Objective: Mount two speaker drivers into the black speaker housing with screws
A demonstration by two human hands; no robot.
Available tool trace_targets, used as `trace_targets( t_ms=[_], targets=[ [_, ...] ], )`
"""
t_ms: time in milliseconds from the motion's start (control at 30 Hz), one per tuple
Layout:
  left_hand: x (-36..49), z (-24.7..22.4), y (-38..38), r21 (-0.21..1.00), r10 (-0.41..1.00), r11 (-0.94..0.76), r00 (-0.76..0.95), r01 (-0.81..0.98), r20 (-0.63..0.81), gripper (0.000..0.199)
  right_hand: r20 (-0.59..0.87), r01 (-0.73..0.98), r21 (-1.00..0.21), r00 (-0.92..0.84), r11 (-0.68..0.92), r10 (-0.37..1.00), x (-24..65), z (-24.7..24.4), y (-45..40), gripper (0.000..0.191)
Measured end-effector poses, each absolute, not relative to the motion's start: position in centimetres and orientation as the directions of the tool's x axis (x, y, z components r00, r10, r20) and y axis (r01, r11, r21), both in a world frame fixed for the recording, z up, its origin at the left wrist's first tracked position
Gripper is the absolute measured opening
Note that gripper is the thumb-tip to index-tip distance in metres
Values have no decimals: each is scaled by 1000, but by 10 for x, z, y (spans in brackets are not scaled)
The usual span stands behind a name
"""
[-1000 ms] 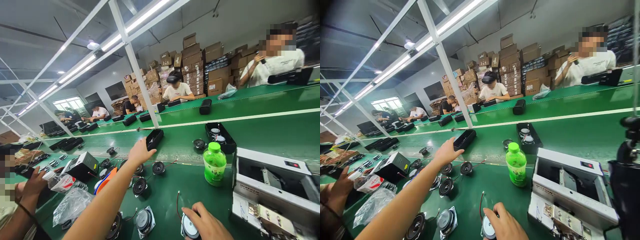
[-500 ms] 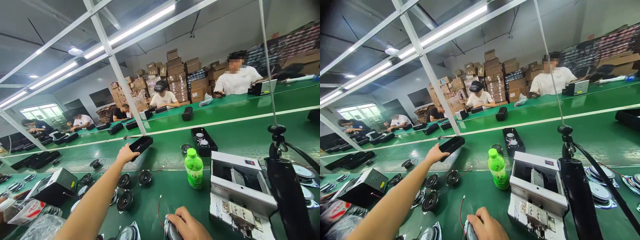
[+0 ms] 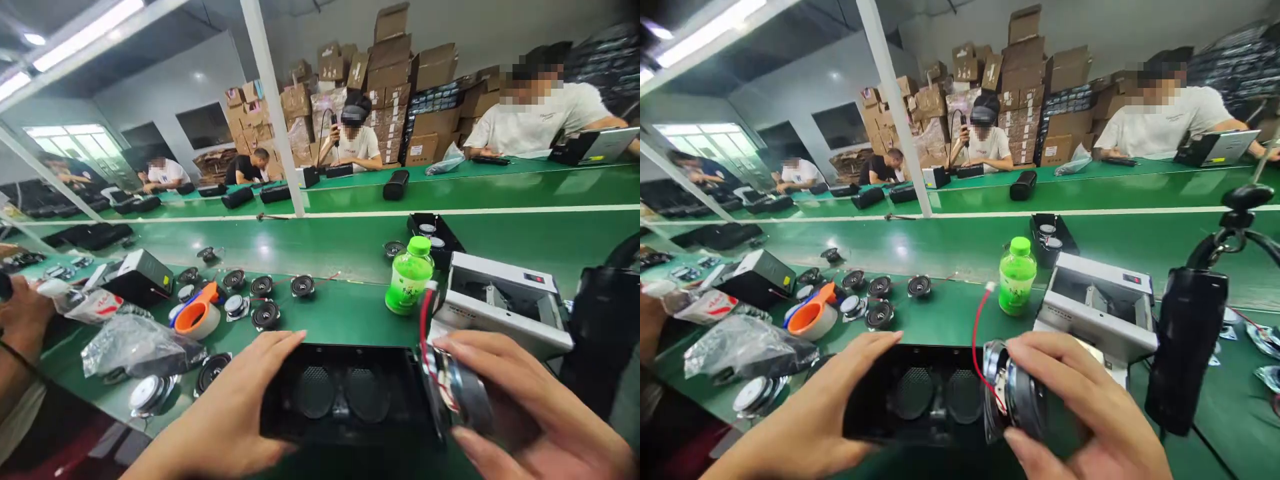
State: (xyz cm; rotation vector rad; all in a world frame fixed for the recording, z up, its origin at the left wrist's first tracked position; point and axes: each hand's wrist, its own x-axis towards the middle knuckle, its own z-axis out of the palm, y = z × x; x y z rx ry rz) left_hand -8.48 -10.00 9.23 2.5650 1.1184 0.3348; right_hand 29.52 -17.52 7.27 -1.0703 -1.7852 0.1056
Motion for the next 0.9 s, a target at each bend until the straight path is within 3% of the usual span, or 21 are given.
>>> trace_targets(
  t_ms=[100,167,333,467,667,733,800,900],
  targets=[
    [-46,71,-99,480,675,-666,735,571,64,123,515,649,-422,-404,633,756,307,87,-173,48],
    [-33,64,-94,516,653,-667,755,538,56,119,368,688,-373,-507,623,780,309,89,-171,54],
    [-30,54,-87,550,648,-639,762,538,8,124,265,764,-334,-485,552,833,305,80,-163,46],
    [-35,49,-85,578,643,-611,765,542,-38,134,261,799,-322,-441,508,859,302,71,-157,43],
    [-28,67,-70,608,575,-645,818,462,-12,129,270,817,-245,-460,523,846,294,61,-150,36],
    [-19,80,-60,604,562,-667,827,436,24,110,255,816,-232,-474,529,843,294,57,-150,35],
    [-8,89,-50,568,531,-716,845,406,65,74,226,816,-216,-492,536,841,294,54,-150,35],
    [8,89,-42,482,463,-798,880,362,107,27,171,815,-181,-525,551,833,296,52,-150,55]
  ],
)
